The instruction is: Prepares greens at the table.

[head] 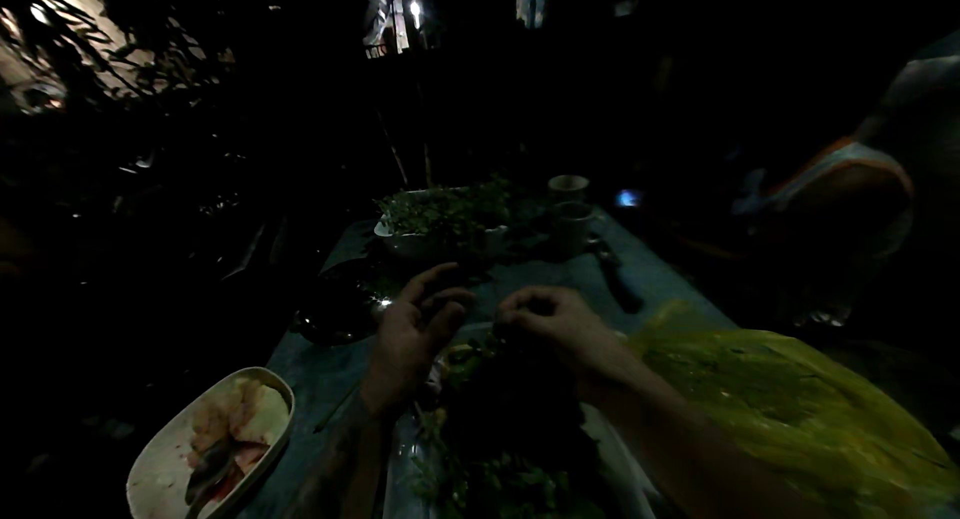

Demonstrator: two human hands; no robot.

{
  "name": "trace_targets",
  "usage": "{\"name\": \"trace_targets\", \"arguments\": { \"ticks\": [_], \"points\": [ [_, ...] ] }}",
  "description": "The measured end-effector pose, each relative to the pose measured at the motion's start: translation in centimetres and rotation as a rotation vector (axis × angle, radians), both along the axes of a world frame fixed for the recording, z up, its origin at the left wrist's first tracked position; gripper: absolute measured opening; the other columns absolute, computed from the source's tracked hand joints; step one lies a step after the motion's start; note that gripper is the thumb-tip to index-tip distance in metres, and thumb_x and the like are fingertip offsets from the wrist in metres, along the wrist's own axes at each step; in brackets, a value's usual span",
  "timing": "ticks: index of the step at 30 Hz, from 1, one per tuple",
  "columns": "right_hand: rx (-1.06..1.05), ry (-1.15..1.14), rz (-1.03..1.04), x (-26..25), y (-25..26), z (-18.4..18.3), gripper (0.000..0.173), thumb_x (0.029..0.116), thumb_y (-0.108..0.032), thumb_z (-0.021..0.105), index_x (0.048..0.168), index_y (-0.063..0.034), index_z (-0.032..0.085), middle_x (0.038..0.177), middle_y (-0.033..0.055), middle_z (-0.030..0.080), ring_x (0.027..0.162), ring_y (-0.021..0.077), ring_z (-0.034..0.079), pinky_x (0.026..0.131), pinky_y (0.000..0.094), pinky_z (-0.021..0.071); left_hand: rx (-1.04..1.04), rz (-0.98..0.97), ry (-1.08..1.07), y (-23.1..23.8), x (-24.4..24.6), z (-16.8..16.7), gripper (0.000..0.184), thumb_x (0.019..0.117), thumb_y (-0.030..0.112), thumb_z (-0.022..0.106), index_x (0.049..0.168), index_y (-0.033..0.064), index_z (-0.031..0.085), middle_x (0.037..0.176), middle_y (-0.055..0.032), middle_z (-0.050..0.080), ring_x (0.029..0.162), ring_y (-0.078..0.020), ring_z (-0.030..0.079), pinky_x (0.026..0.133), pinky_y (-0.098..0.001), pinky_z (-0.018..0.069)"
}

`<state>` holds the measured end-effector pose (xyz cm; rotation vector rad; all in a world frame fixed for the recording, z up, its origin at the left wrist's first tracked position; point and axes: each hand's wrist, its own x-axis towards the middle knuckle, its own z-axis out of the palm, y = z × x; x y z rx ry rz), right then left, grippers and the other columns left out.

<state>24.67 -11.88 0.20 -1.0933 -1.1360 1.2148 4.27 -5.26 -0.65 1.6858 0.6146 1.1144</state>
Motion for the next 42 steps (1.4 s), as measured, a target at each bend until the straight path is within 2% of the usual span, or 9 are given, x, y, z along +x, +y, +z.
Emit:
{"name": "trace_targets", "arguments": {
  "ticks": [2, 5, 8, 16, 20, 25, 29, 37, 42],
  "points": [
    [-0.01, -0.001, 0.007, -0.1, 0.0, 0.0, 0.011, 0.0907, -0.016, 0.076, 0.096, -0.0073, 0.074, 0.08, 0.0067, 0.068, 0.066, 0.0114, 0.062, 0.058, 0.0247, 0.054, -0.066, -0.042, 0.076, -0.2, 0.2, 0.0, 0.049, 0.0953, 0.035, 0.07, 0.137, 0.0114, 0.06, 0.106, -0.0025, 0.074, 0.091, -0.0128, 0.07, 0.082, -0.0298, 0.0591],
    [-0.015, 0.032, 0.018, -0.3, -0.2, -0.1, 0.011, 0.0889, -0.015, 0.077, 0.096, -0.0082, 0.073, 0.08, 0.0064, 0.066, 0.066, 0.011, 0.06, 0.058, 0.0242, 0.0524, -0.015, 0.039, 0.166, -0.8, 0.6, 0.3, 0.014, 0.0974, 0.02, 0.07, 0.106, 0.0123, 0.078, 0.087, 0.0016, 0.074, 0.072, -0.0061, 0.067, 0.066, -0.022, 0.057],
    [-0.025, 0.047, 0.031, -0.4, -0.2, 0.0, 0.011, 0.0875, -0.015, 0.078, 0.095, -0.0084, 0.074, 0.082, 0.0069, 0.068, 0.069, 0.011, 0.063, 0.06, 0.0239, 0.0548, 0.077, 0.065, 0.095, -0.7, 0.4, -0.2, 0.012, 0.097, 0.018, 0.07, 0.096, 0.0106, 0.079, 0.083, -0.0008, 0.073, 0.069, -0.0078, 0.065, 0.062, -0.0223, 0.0561],
    [-0.04, 0.041, 0.026, -0.2, -0.4, 0.4, 0.004, 0.0918, -0.005, 0.073, 0.096, -0.0038, 0.071, 0.081, 0.0072, 0.068, 0.065, 0.0101, 0.062, 0.057, 0.0219, 0.0541, 0.172, 0.326, -0.088, 1.3, -1.4, 0.1, 0.013, 0.1028, 0.016, 0.061, 0.103, 0.0109, 0.073, 0.091, 0.0028, 0.074, 0.077, -0.006, 0.068, 0.072, -0.0205, 0.0584],
    [0.235, -0.302, -0.091, 0.6, -0.7, 0.6, 0.007, 0.0894, -0.008, 0.076, 0.096, -0.0102, 0.076, 0.08, 0.0023, 0.071, 0.066, 0.011, 0.065, 0.058, 0.0247, 0.0573, 0.167, 0.433, -0.065, 2.4, -1.2, -0.9, 0.011, 0.1008, 0.013, 0.063, 0.1, 0.0081, 0.072, 0.088, 0.0034, 0.073, 0.078, -0.004, 0.068, 0.073, -0.0205, 0.0579],
    [0.456, -0.467, -0.022, 2.5, -1.8, 1.8, 0.012, 0.0905, -0.007, 0.073, 0.102, -0.01, 0.076, 0.09, 0.0022, 0.075, 0.073, 0.0126, 0.071, 0.063, 0.0273, 0.0623, 0.23, 0.356, -0.058, 1.5, -0.9, -0.9, 0.007, 0.0946, 0.014, 0.071, 0.097, 0.0102, 0.076, 0.085, 0.0056, 0.073, 0.075, -0.0019, 0.066, 0.071, -0.0178, 0.0565],
    [0.577, -0.568, 0.013, 3.3, -2.3, 2.4, 0.015, 0.0956, -0.014, 0.068, 0.107, -0.0118, 0.077, 0.108, -0.0009, 0.075, 0.099, 0.0122, 0.072, 0.085, 0.0295, 0.0628, 0.331, 0.298, -0.037, 1.3, -0.7, -1.1, 0.009, 0.0929, 0.019, 0.073, 0.096, 0.0115, 0.077, 0.088, 0.0056, 0.074, 0.081, -0.0037, 0.069, 0.077, -0.0214, 0.0591],
    [0.575, -0.657, -0.032, 0.8, -1.7, 0.7, 0.016, 0.0916, -0.018, 0.074, 0.108, -0.015, 0.076, 0.096, -0.0073, 0.075, 0.087, 0.0035, 0.07, 0.078, 0.0232, 0.0618, 0.412, -0.05, -0.111, 0.7, -0.7, -1.0, 0.007, 0.0947, 0.016, 0.073, 0.098, 0.0106, 0.077, 0.098, 0.0025, 0.072, 0.088, -0.0068, 0.068, 0.078, -0.0221, 0.0587],
    [0.576, -0.742, -0.12, -0.1, -1.5, -0.1, 0.015, 0.09, -0.011, 0.074, 0.105, -0.0144, 0.075, 0.092, -0.0065, 0.074, 0.081, 0.0016, 0.07, 0.074, 0.0207, 0.0614, 0.406, -0.002, -0.025, 1.6, -1.5, -0.7, 0.018, 0.0946, 0.02, 0.073, 0.107, 0.0077, 0.076, 0.101, 0.0012, 0.074, 0.089, -0.007, 0.068, 0.081, -0.0241, 0.0586]
  ]
}}
